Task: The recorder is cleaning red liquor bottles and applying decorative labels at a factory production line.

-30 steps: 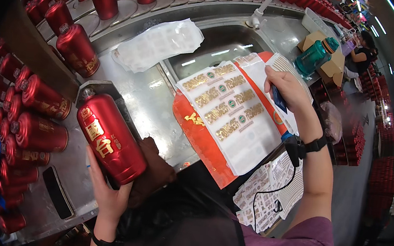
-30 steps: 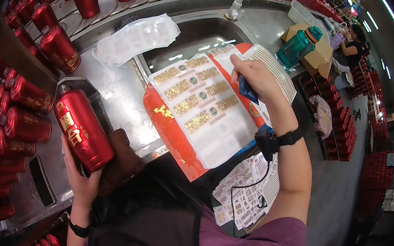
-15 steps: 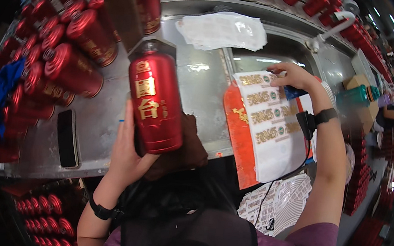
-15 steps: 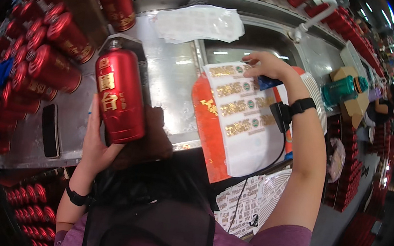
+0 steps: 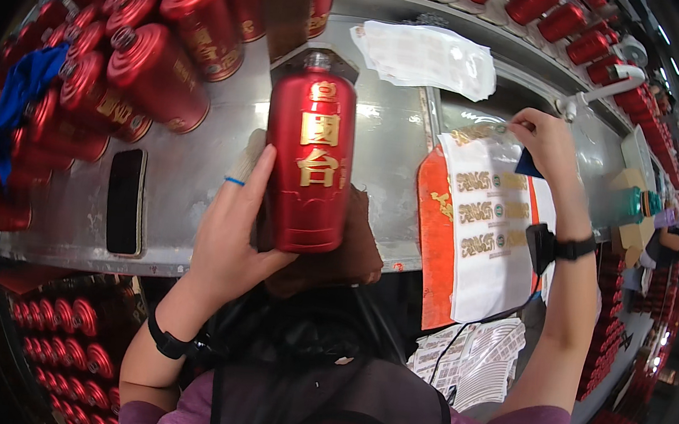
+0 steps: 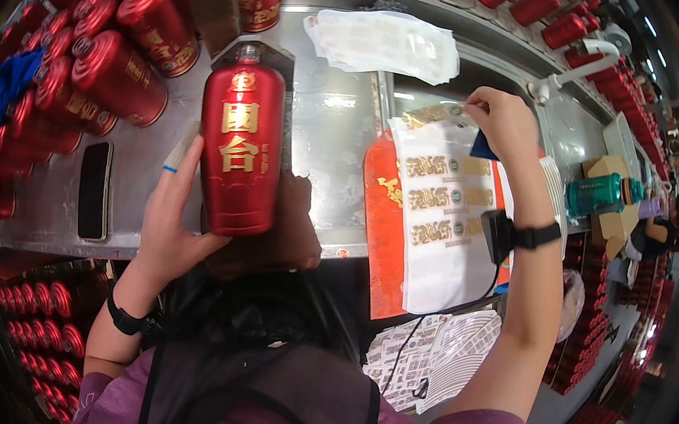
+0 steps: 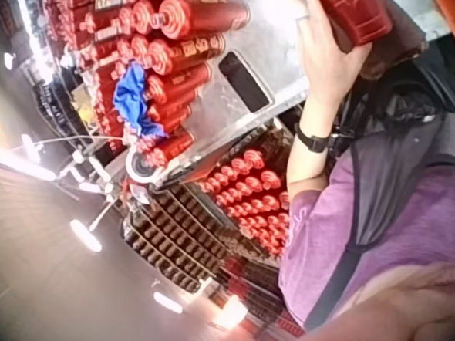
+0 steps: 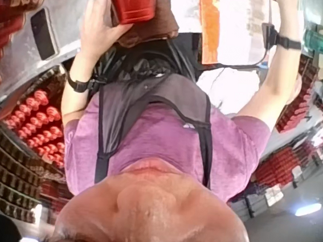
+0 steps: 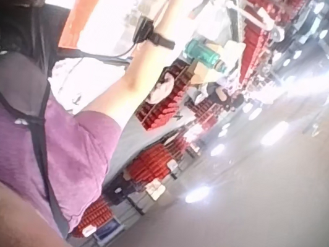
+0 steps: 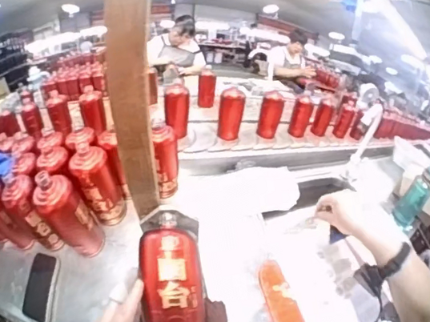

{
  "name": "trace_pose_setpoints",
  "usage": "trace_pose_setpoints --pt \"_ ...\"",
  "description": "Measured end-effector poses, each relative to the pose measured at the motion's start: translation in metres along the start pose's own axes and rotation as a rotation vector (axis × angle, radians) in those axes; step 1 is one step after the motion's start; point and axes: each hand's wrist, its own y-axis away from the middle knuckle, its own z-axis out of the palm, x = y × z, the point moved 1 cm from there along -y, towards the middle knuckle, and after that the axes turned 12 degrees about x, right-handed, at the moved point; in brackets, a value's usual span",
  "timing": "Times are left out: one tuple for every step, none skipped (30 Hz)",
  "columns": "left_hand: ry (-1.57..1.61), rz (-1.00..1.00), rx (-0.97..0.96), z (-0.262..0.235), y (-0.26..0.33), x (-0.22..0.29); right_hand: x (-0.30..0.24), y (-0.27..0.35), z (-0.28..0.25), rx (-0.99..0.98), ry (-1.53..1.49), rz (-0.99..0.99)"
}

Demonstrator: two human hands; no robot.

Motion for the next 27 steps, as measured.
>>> trace_pose_setpoints --pt "-0.009 -0.020 0.008 -0.002 -0.002 0.002 -0.025 0.004 -0.015 0.002 0.082 -0.057" --pt "-0.049 0.030 0.038 -0.004 -0.007 0.009 -0.053 0.011 -0.036 -0.063 0.136 -0.063" --pt "-0.084 0.086 0.065 -0.007 -0.011 0.015 -0.083 0.020 -0.058 -0.125 0.196 -0.063" --pt "-0.076 0.083 0.057 -0.013 -0.009 0.020 -0.110 0.028 -0.070 -0.174 0.136 -0.113" --pt "-0.074 0.075 0.056 -0.021 -0.013 0.025 -0.133 0.040 -0.083 -0.218 0.089 -0.151" --pt "0.020 0.190 -0.020 -0.028 -0.021 0.033 -0.152 0.054 -0.093 -0.157 -0.021 -0.320" --pt "0.107 0.297 -0.096 -0.035 -0.027 0.042 -0.168 0.065 -0.100 -0.098 -0.140 -0.493" --pt "0.106 0.290 -0.097 -0.044 -0.035 0.053 -0.183 0.072 -0.110 -0.193 -0.230 -0.552" --pt "0.286 0.250 -0.202 -0.048 -0.048 0.065 -0.193 0.078 -0.121 -0.281 -0.311 -0.596" --pt "0.463 0.206 -0.309 -0.049 -0.054 0.072 -0.201 0.083 -0.128 -0.280 -0.305 -0.587" --pt "0.462 0.206 -0.311 -0.047 -0.055 0.071 -0.207 0.087 -0.131 -0.317 -0.441 -0.585" --pt "0.542 0.191 -0.361 -0.043 -0.053 0.069 -0.212 0.089 -0.131 -0.354 -0.578 -0.582" --pt "0.621 0.175 -0.411 -0.039 -0.051 0.067 -0.212 0.090 -0.126 -0.354 -0.581 -0.581" --pt "0.676 0.087 -0.366 -0.038 -0.040 0.061 -0.212 0.092 -0.113 -0.287 -0.637 -0.551" --pt "0.681 0.085 -0.374 -0.040 -0.037 0.053 -0.209 0.093 -0.102 -0.218 -0.685 -0.506" --pt "0.634 0.055 -0.381 -0.043 -0.033 0.043 -0.206 0.091 -0.093 -0.202 -0.737 -0.456" --pt "0.584 0.025 -0.385 -0.047 -0.030 0.037 -0.203 0.092 -0.086 -0.203 -0.740 -0.451" --pt "0.584 0.022 -0.389 -0.049 -0.026 0.034 -0.199 0.093 -0.078 -0.300 -0.798 -0.283" --pt "0.552 -0.131 -0.314 -0.051 -0.023 0.031 -0.195 0.094 -0.069 -0.398 -0.851 -0.113" --pt "0.519 -0.276 -0.240 -0.052 -0.022 0.030 -0.194 0.092 -0.062 -0.424 -0.830 -0.046" --pt "0.519 -0.274 -0.249 -0.051 -0.024 0.029 -0.193 0.093 -0.053 -0.421 -0.833 -0.038" --pt "0.449 -0.272 -0.186 -0.048 -0.026 0.027 -0.192 0.094 -0.042 -0.425 -0.891 0.038" --pt "0.373 -0.276 -0.121 -0.045 -0.027 0.024 -0.191 0.095 -0.030 -0.436 -0.954 0.110" --pt "0.296 -0.197 -0.124 -0.043 -0.029 0.020 -0.190 0.095 -0.020 -0.433 -0.958 0.118" --pt "0.296 -0.194 -0.133 -0.041 -0.030 0.018 -0.189 0.096 -0.011 -0.429 -0.966 0.137" --pt "0.278 -0.205 -0.100 -0.040 -0.030 0.015 -0.189 0.095 -0.004 -0.429 -0.977 0.154" --pt "0.261 -0.216 -0.068 -0.040 -0.030 0.013 -0.189 0.094 0.000 -0.427 -0.984 0.162"
